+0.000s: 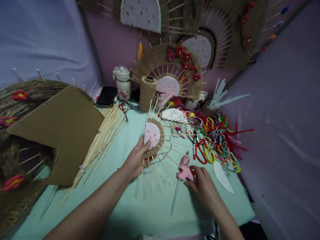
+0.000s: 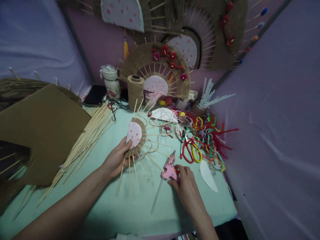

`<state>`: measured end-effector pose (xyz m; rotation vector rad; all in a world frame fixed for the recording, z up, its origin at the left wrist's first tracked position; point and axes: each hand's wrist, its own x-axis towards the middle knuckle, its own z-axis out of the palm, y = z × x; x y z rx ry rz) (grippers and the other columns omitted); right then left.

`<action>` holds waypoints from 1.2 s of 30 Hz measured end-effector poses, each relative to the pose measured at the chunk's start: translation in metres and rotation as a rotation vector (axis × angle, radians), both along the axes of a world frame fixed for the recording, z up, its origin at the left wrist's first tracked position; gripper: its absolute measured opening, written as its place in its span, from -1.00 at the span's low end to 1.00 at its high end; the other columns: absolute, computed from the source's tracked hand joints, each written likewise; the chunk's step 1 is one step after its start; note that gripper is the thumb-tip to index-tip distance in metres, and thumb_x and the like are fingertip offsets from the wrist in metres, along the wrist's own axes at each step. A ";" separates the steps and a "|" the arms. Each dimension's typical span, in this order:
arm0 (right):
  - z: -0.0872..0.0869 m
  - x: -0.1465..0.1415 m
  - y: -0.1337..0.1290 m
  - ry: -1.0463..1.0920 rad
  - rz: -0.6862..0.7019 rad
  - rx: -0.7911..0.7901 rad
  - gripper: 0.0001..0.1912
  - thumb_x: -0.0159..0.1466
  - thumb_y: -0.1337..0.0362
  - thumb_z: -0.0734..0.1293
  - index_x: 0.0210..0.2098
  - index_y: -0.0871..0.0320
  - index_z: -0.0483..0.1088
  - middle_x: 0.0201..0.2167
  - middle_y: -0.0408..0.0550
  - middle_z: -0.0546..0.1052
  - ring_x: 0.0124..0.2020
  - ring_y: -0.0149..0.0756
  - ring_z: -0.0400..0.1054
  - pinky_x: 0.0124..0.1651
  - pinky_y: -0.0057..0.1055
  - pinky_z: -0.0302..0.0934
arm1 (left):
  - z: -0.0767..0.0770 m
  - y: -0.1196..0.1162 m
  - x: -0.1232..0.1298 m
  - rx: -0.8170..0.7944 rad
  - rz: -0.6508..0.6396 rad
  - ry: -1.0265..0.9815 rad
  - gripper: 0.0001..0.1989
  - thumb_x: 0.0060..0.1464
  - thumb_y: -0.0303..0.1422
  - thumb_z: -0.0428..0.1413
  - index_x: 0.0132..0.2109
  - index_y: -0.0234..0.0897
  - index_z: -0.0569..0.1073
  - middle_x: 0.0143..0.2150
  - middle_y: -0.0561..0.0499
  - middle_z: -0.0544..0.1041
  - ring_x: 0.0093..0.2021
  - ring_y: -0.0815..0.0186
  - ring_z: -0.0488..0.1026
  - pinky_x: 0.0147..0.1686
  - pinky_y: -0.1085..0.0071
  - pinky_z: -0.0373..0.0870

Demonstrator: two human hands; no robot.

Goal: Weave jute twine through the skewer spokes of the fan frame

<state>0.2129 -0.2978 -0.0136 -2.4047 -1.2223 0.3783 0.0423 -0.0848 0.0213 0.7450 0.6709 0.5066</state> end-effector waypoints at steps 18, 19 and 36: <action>0.055 -0.006 -0.008 0.767 -0.332 0.682 -0.58 0.17 -0.03 0.28 -0.11 0.10 0.43 -0.15 0.10 0.49 -0.35 -0.21 0.39 -0.36 -0.32 0.31 | -0.001 0.000 0.000 0.090 0.085 0.083 -0.66 0.02 -0.12 0.13 -0.07 -0.09 0.31 -0.10 0.05 0.46 -0.35 0.45 0.43 -0.38 0.52 0.35; 0.058 -0.011 -0.004 0.780 -0.318 0.734 -0.60 0.17 -0.02 0.28 -0.12 0.11 0.43 -0.16 0.09 0.49 -0.35 -0.22 0.39 -0.38 -0.33 0.31 | -0.001 0.000 0.000 0.100 0.089 0.092 -0.66 0.02 -0.12 0.12 -0.08 -0.09 0.30 -0.09 0.05 0.46 -0.31 0.42 0.44 -0.38 0.51 0.36; 0.062 -0.039 0.033 0.325 -0.089 0.347 -0.59 0.30 0.01 0.11 -0.21 0.17 0.43 -0.53 -0.09 0.40 -0.55 -0.35 0.21 -0.50 -0.44 0.14 | 0.002 -0.006 0.004 0.235 0.174 0.090 -0.69 0.05 -0.18 0.10 -0.09 -0.18 0.26 -0.02 0.00 0.44 0.00 0.28 0.39 0.00 0.31 0.30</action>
